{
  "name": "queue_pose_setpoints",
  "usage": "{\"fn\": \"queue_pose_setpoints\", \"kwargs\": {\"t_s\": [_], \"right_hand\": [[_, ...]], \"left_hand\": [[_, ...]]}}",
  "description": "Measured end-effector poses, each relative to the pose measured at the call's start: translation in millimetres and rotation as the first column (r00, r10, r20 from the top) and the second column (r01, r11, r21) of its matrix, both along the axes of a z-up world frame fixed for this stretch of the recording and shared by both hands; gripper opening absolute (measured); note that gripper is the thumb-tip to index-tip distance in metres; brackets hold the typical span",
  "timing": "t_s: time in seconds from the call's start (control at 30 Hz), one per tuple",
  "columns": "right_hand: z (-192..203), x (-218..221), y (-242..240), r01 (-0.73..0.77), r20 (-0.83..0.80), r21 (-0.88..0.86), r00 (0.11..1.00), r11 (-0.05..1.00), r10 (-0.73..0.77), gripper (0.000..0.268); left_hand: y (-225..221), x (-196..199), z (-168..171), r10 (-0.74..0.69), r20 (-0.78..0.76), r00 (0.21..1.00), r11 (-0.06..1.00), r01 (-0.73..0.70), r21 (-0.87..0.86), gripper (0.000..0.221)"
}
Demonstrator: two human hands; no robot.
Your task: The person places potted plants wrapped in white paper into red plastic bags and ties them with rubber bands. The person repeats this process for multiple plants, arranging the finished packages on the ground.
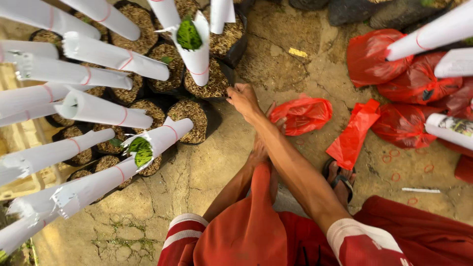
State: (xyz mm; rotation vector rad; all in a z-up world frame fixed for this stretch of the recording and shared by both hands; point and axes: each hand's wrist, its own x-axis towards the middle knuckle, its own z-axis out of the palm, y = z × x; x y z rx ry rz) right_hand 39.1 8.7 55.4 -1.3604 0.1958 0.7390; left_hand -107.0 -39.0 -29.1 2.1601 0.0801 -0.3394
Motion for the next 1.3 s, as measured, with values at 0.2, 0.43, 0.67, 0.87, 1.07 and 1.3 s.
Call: {"fn": "queue_pose_setpoints", "kwargs": {"t_s": [0.2, 0.43, 0.67, 0.87, 1.07, 1.3], "right_hand": [[4.4, 12.0, -60.5, 0.137, -0.15, 0.029, 0.98, 0.99, -0.131, 0.021], [73.2, 15.7, -190.0, 0.205, -0.11, 0.237, 0.977, 0.95, -0.184, 0.009], [75.8, 11.6, -278.1, 0.268, -0.125, 0.347, 0.963, 0.899, -0.239, 0.018], [45.9, -1.8, -311.9, 0.352, -0.121, 0.281, 0.936, 0.893, -0.331, 0.017], [42.0, -4.4, -357.0, 0.306, -0.171, 0.385, 0.951, 0.871, -0.258, 0.022], [13.2, -3.1, -355.2, 0.279, -0.234, 0.286, 0.948, 0.917, -0.216, 0.015]], "left_hand": [[3.3, 21.4, -5.8, -0.041, 0.007, 0.999, 0.984, 0.039, 0.173, 0.025], [15.8, 62.6, 31.7, 0.105, 0.021, 0.994, 0.993, -0.106, 0.048, 0.041], [29.0, 83.8, 22.3, 0.119, 0.203, 0.972, 0.986, -0.091, -0.142, 0.085], [27.5, 80.9, 14.7, 0.091, 0.019, 0.996, 0.986, -0.088, -0.142, 0.096], [35.0, 90.7, 28.7, 0.094, -0.003, 0.996, 0.991, -0.094, -0.09, 0.097], [45.1, 107.4, 66.1, -0.092, -0.061, 0.994, 0.996, 0.092, -0.002, 0.102]]}}
